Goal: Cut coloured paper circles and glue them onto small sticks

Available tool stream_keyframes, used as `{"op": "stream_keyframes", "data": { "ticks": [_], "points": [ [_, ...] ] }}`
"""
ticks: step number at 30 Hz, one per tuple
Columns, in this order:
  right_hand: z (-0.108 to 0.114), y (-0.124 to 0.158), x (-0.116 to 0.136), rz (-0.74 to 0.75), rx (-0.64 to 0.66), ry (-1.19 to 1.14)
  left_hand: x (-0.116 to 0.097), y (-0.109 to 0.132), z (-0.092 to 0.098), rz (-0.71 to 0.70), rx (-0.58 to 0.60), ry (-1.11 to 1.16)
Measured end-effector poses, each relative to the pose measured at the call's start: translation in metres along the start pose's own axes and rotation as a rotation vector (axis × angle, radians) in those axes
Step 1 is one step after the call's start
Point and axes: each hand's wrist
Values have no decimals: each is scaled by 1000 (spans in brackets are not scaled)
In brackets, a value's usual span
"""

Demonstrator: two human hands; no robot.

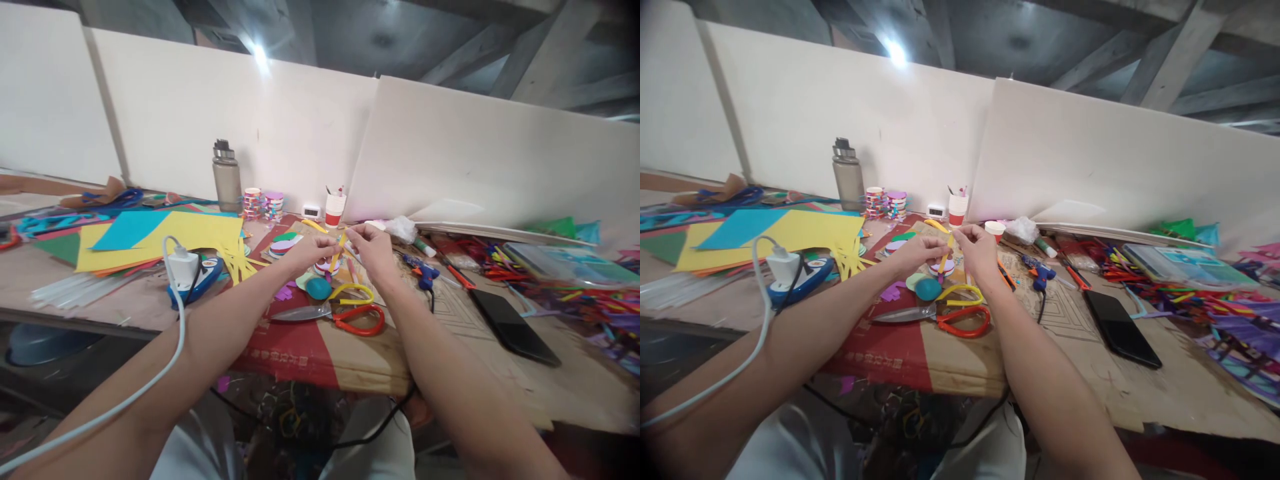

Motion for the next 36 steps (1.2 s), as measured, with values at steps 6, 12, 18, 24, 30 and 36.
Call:
{"op": "stream_keyframes", "data": {
  "ticks": [6, 12, 18, 24, 30, 36],
  "points": [
    [0, -1, -6, 24, -23, -25, -8, 2, -2, 5, 74, 38],
    [3, -7, -12, 79, -137, -88, -6, 1, -3, 52, 10, -75],
    [9, -13, -18, 260, -328, -55, -5, -3, 1, 118, -301, -153],
    [7, -4, -15, 561, -293, 183, -14, -1, 0, 336, -85, 322],
    [-5, 3, -23, 724, 37, 335, -20, -3, 1, 307, -197, 443],
    [-6, 2, -27, 726, 110, 336, -18, -7, 5, 253, -257, 427]
  ]
}}
Point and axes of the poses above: each hand's wrist, its own y-axis away from the middle knuckle, its own z-axis out of the back of the hand, x = y × z, and after that the axes turned 13 degrees about -z, right-handed
